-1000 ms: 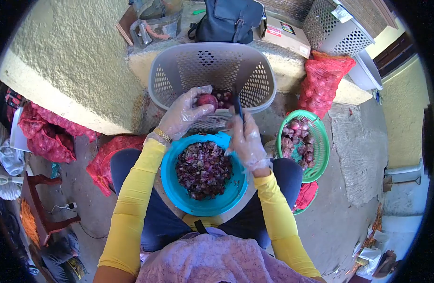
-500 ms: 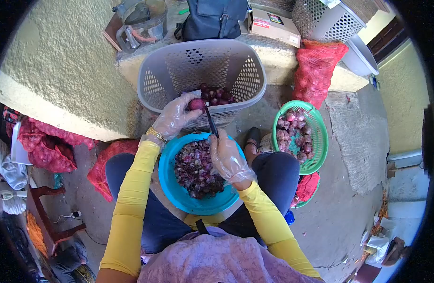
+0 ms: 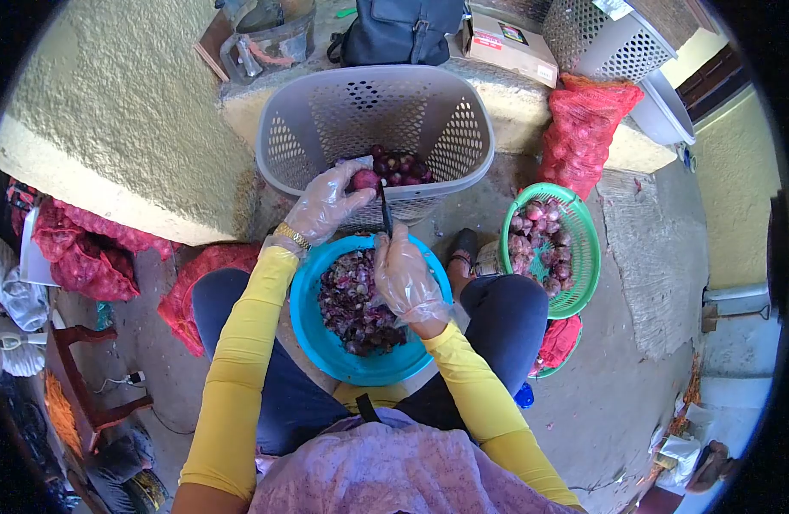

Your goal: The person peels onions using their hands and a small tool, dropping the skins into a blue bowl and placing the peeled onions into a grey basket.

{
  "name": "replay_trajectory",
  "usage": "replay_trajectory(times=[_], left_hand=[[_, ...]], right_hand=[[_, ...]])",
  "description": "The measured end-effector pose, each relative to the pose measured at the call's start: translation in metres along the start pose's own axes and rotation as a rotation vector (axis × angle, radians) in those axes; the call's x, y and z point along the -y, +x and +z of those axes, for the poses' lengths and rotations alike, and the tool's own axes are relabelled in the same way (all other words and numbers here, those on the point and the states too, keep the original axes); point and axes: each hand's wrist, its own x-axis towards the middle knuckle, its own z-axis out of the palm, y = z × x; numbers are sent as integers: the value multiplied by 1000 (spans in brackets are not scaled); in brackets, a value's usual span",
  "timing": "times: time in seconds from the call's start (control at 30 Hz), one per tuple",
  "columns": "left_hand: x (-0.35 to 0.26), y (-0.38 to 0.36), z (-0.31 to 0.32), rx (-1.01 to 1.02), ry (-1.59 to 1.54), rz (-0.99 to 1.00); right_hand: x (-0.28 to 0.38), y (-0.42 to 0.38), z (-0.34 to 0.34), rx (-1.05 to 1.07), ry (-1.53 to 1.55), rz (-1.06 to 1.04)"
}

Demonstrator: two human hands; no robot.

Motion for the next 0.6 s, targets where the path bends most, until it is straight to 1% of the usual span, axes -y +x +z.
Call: replay_trajectory(times=[0.07,0.13,0.17,0.23,0.37,0.4,0.43,0.5,0.53,0.6], left_hand=[[4,-1,1,-2,-23,0],[0,-2,0,18,-126,-62],[-2,-2,-2,17,-126,-64],[-11,-1,-7,53,84,-76],[-7,0,-7,27,44,-56],[-6,1,-8,45,56,-83],[-5,1,-8,63,67,-111],[-1,1,-7,68,35,-88],[1,1,-7,71,5,-65],[4,1,-9,82,25,-69]], right_hand=[[4,-1,5,15,4,15],[7,-2,9,30,8,28],[9,-3,12,30,58,47],[13,-3,14,32,110,62],[17,1,17,99,112,152],[16,3,19,128,101,183],[12,1,24,130,99,184],[6,-3,33,-36,93,25],[6,-5,34,-35,94,25],[8,-8,31,37,27,73]])
